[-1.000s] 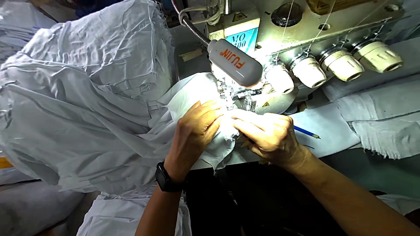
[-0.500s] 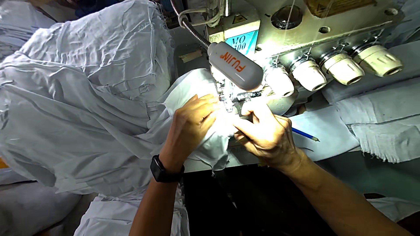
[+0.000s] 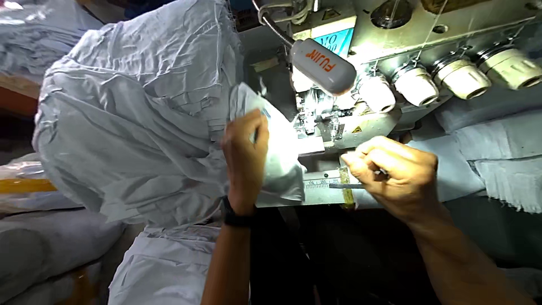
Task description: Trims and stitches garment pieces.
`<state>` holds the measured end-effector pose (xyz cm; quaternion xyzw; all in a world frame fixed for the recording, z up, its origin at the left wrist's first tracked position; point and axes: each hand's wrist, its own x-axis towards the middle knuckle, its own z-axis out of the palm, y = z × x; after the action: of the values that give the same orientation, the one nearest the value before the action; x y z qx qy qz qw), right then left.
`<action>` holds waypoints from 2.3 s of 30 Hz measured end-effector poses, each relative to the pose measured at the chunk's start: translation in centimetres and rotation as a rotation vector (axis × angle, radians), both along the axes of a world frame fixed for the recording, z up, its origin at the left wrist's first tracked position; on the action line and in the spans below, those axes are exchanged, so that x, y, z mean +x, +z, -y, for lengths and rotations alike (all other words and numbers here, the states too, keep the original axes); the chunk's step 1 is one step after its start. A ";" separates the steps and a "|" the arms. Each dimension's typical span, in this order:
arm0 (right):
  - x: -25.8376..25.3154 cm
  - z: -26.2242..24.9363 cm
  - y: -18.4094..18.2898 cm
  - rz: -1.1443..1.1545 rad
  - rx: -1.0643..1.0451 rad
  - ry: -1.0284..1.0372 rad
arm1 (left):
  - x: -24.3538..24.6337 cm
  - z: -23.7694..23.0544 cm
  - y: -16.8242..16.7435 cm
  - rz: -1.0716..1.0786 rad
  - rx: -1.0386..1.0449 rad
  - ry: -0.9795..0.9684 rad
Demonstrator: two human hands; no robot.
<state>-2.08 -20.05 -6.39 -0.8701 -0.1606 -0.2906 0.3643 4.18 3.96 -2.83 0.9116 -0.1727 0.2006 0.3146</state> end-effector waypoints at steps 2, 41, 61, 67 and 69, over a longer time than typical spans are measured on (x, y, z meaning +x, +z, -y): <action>0.1 0.5 -0.2 -0.084 -0.029 -0.083 | -2.7 -0.2 -0.3 0.017 -0.033 0.069; 2.5 -6.1 6.9 -0.529 0.483 0.315 | -1.8 -4.9 6.3 -0.148 0.123 -0.372; -1.5 -7.1 7.2 -0.661 0.727 0.284 | -6.8 -3.7 6.0 -0.072 0.025 -0.274; -4.1 -5.2 2.4 -0.510 0.397 0.030 | -3.9 -5.2 5.9 -0.065 -0.078 -0.251; -3.6 -7.3 -0.1 -0.578 0.297 -0.027 | -3.4 -5.7 6.5 -0.044 -0.096 -0.267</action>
<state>-5.64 -12.79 -6.53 -0.8560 0.0050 -0.0565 0.5138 0.76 9.69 3.72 0.8687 -0.2756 0.1450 0.3853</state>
